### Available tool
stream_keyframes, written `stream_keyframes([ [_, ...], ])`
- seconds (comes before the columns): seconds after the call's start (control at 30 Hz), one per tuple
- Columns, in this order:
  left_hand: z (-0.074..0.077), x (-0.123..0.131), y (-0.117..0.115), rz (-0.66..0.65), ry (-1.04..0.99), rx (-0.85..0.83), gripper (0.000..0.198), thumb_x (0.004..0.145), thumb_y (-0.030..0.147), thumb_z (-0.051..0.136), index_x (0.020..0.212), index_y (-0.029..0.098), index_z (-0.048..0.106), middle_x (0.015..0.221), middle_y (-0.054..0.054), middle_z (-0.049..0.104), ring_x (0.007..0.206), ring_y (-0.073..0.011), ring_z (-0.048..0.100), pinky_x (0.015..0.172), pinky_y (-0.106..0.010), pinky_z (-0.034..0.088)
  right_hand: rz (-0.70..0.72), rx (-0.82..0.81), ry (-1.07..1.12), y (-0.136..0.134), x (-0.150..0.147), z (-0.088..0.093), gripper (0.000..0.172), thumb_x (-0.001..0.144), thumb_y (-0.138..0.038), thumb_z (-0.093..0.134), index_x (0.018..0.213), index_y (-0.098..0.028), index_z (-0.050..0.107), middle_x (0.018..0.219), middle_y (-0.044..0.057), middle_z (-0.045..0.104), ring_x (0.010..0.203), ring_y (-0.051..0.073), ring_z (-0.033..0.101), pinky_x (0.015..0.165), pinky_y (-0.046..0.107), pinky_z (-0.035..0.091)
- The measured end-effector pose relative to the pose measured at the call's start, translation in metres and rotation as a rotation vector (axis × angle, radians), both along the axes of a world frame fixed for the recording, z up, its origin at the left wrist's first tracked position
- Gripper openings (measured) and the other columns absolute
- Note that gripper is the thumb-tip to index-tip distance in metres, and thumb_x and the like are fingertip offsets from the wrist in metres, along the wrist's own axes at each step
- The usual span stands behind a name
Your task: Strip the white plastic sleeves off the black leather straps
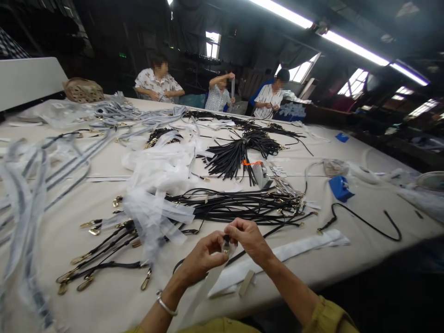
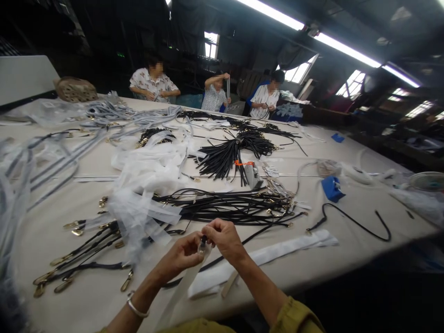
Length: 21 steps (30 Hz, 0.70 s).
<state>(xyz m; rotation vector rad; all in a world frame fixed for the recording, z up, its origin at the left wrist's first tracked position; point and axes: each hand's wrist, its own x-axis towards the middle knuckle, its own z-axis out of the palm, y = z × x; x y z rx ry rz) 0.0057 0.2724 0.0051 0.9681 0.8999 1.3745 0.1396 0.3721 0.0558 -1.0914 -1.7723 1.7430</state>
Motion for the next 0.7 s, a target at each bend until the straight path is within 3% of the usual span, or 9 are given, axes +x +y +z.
stream_keyframes([
  [0.1,-0.001,0.019,0.028,0.117,0.047,-0.095,0.022,0.075,0.025,0.072,0.074,0.018,0.052,0.079,-0.001,0.058,0.077,-0.0161,0.056,0.074,-0.027,0.045,-0.076,-0.057,0.053,0.038,0.015,-0.010,0.038,0.071,-0.050,0.075,0.072,-0.013,0.065,0.055,-0.002,0.057,0.050,0.009,0.047,0.048,0.023,0.038],
  [0.2,0.000,0.033,0.056,0.193,0.109,-0.194,0.023,0.074,0.026,0.072,0.070,0.018,0.051,0.072,0.000,0.057,0.067,-0.0141,0.055,0.067,-0.026,0.047,-0.161,-0.089,0.101,0.093,0.036,-0.018,0.047,0.073,-0.056,0.071,0.091,-0.012,0.068,0.073,0.003,0.065,0.055,0.011,0.054,0.048,0.022,0.041],
  [0.3,-0.001,0.042,0.085,0.248,0.142,-0.282,0.022,0.072,0.026,0.072,0.068,0.018,0.051,0.067,0.001,0.057,0.063,-0.0138,0.057,0.064,-0.025,0.047,-0.205,0.043,-0.008,0.166,0.064,-0.029,0.058,0.079,-0.059,0.062,0.116,-0.015,0.062,0.097,0.008,0.068,0.064,0.014,0.061,0.053,0.025,0.047],
  [0.37,-0.005,0.046,0.104,0.290,0.102,-0.334,0.027,0.070,0.029,0.074,0.067,0.018,0.050,0.064,0.002,0.057,0.062,-0.0143,0.058,0.065,-0.026,0.048,-0.217,0.192,-0.163,0.222,0.083,-0.040,0.060,0.081,-0.059,0.057,0.122,-0.016,0.059,0.100,0.008,0.069,0.070,0.016,0.064,0.057,0.027,0.050],
  [0.53,-0.019,0.051,0.141,0.432,-0.055,-0.454,0.042,0.063,0.044,0.081,0.066,0.018,0.049,0.062,0.001,0.061,0.057,-0.0145,0.058,0.058,-0.025,0.043,-0.318,0.409,-0.438,0.364,0.116,-0.064,0.050,0.079,-0.056,0.052,0.089,-0.011,0.071,0.073,0.009,0.070,0.073,0.024,0.064,0.065,0.032,0.048],
  [0.7,-0.030,0.050,0.163,0.537,-0.173,-0.550,0.055,0.051,0.055,0.087,0.064,0.019,0.047,0.072,-0.003,0.066,0.052,-0.0138,0.056,0.054,-0.027,0.041,-0.307,0.562,-0.629,0.476,0.102,-0.077,0.044,0.082,-0.051,0.048,0.078,-0.014,0.072,0.070,0.008,0.070,0.073,0.023,0.063,0.068,0.031,0.043],
])
